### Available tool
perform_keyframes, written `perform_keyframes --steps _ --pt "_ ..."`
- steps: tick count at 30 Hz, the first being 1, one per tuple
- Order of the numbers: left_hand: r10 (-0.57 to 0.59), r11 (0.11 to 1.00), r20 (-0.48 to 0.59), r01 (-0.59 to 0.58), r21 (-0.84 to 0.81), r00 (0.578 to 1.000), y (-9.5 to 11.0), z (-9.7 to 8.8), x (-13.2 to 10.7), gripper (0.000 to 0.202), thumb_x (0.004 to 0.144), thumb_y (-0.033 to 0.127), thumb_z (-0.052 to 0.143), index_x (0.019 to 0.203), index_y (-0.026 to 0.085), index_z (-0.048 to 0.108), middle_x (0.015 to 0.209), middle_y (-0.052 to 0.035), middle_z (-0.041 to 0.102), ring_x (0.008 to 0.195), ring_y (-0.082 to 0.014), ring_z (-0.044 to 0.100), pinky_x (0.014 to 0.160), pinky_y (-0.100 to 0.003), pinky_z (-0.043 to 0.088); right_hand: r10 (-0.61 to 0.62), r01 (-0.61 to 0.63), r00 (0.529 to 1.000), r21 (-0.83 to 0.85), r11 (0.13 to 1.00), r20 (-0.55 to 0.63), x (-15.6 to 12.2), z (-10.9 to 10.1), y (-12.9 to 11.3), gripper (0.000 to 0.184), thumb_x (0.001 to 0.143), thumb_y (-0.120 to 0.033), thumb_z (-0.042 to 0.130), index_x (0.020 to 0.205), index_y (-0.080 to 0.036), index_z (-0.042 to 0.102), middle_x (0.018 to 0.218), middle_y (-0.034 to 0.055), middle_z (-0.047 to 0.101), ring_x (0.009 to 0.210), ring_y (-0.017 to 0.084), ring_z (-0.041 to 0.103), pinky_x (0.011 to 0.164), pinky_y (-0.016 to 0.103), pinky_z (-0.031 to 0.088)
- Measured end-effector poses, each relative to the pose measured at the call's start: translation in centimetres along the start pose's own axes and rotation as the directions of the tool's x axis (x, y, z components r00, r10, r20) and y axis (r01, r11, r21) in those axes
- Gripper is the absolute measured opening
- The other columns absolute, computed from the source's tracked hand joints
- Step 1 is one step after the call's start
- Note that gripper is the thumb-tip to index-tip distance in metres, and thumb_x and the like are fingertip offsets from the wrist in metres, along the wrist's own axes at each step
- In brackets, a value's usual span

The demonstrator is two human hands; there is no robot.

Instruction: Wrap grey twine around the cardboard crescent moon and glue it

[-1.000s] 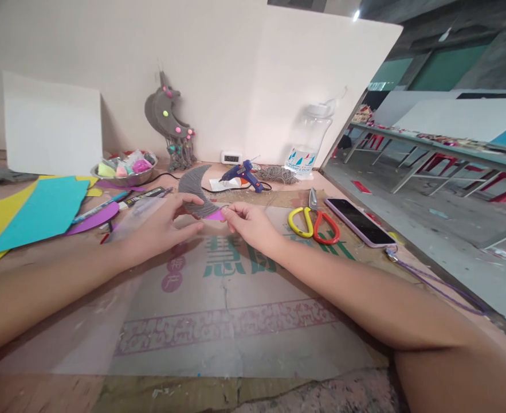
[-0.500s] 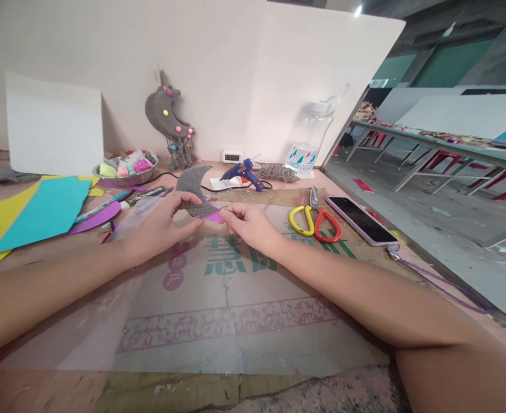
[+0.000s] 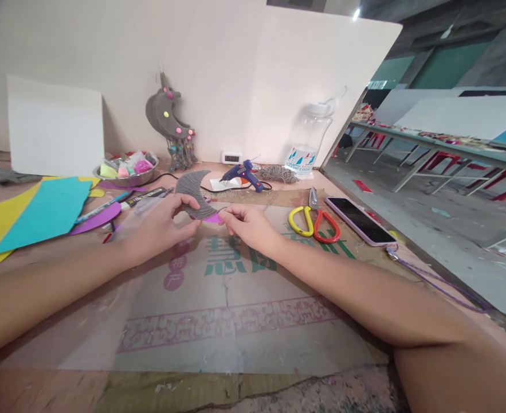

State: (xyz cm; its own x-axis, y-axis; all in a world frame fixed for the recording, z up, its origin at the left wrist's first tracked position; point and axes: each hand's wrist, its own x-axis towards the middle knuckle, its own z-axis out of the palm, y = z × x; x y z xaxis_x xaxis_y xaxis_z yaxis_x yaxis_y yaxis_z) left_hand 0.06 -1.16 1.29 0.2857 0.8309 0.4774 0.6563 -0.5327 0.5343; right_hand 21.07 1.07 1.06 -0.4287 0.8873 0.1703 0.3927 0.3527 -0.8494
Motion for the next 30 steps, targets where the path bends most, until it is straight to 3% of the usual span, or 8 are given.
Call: perform_keyframes --steps 9,14,17,20,23,26,28,30 --pt "-0.036 0.999 0.026 0.037 -0.04 0.999 0.4 -0.3 0.1 0.019 0.079 0.021 0.056 0.098 0.019 0.053 0.096 -0.0027 0.06 0.086 -0.0158 0.056 0.077 -0.029 0.046 0.0 0.0 1.0 0.016 1.0 -0.006 0.1 -0.1 0.0 0.037 0.085 -0.047 0.051 0.063 -0.018 0.05 0.053 -0.0046 0.047 0.048 0.008 0.039 0.049 0.024 0.031" --pt "-0.003 0.965 0.101 0.029 -0.261 0.995 0.1 0.1 -0.1 0.059 0.079 0.019 0.055 0.133 0.02 0.031 0.115 -0.0074 0.056 0.103 -0.0173 0.056 0.085 -0.029 0.047 0.018 -0.014 0.999 0.11 0.994 -0.034 0.2 -0.2 0.2 0.034 0.083 -0.047 0.054 0.065 -0.018 0.052 0.053 -0.0046 0.047 0.048 0.007 0.038 0.049 0.023 0.031" --pt "-0.091 0.897 0.088 0.12 -0.426 0.992 -0.3 0.7 0.2 0.073 0.081 0.021 0.055 0.142 0.024 0.015 0.12 -0.0092 0.055 0.101 -0.0164 0.06 0.082 -0.029 0.05 -0.041 0.05 0.997 0.125 0.991 -0.07 0.3 -0.3 0.3 0.034 0.084 -0.046 0.054 0.065 -0.018 0.053 0.055 -0.0037 0.05 0.051 0.008 0.041 0.053 0.023 0.034" --pt "-0.233 0.86 0.056 0.233 -0.454 0.971 -1.0 1.0 0.7 0.065 0.08 0.025 0.057 0.135 0.021 0.025 0.118 -0.0101 0.056 0.095 -0.0158 0.062 0.079 -0.029 0.051 -0.066 0.077 0.993 0.116 0.99 -0.099 0.4 -0.4 0.5 0.034 0.085 -0.046 0.053 0.067 -0.017 0.055 0.06 -0.0012 0.056 0.055 0.009 0.046 0.057 0.024 0.038" --pt "-0.305 0.918 -0.005 0.292 -0.268 0.952 -1.3 0.8 0.8 0.032 0.078 0.033 0.06 0.106 0.017 0.051 0.093 -0.0056 0.061 0.082 -0.0161 0.06 0.07 -0.027 0.049 -0.052 0.067 0.993 0.141 0.988 -0.109 0.5 -0.5 0.5 0.031 0.084 -0.045 0.054 0.071 -0.017 0.057 0.064 0.0002 0.06 0.057 0.01 0.049 0.058 0.025 0.041" --pt "-0.229 0.943 0.175 0.263 -0.205 0.958 -0.9 0.6 0.7 0.026 0.083 0.042 0.052 0.078 0.018 0.061 0.071 -0.0014 0.061 0.067 -0.0162 0.057 0.059 -0.026 0.044 -0.053 0.068 0.993 0.139 0.988 -0.108 0.5 -0.4 0.4 0.03 0.084 -0.044 0.055 0.071 -0.017 0.058 0.064 0.0 0.061 0.056 0.01 0.049 0.058 0.025 0.041" --pt "-0.141 0.944 0.273 0.212 -0.251 0.952 -0.6 0.5 0.6 0.03 0.083 0.044 0.051 0.077 0.019 0.066 0.07 -0.0013 0.062 0.067 -0.0169 0.057 0.057 -0.026 0.043 -0.061 0.074 0.993 0.124 0.99 -0.103 0.5 -0.4 0.2 0.028 0.084 -0.042 0.055 0.071 -0.017 0.059 0.064 0.0 0.062 0.056 0.01 0.049 0.059 0.025 0.042" --pt "-0.088 0.938 0.291 0.178 -0.297 0.952 -0.3 0.5 0.5 0.029 0.082 0.043 0.053 0.083 0.019 0.07 0.075 -0.002 0.065 0.072 -0.0178 0.058 0.058 -0.026 0.044 -0.077 0.086 0.993 0.109 0.99 -0.091 0.4 -0.3 0.2 0.026 0.084 -0.04 0.056 0.072 -0.017 0.06 0.065 -0.0001 0.062 0.057 0.01 0.05 0.059 0.025 0.042"
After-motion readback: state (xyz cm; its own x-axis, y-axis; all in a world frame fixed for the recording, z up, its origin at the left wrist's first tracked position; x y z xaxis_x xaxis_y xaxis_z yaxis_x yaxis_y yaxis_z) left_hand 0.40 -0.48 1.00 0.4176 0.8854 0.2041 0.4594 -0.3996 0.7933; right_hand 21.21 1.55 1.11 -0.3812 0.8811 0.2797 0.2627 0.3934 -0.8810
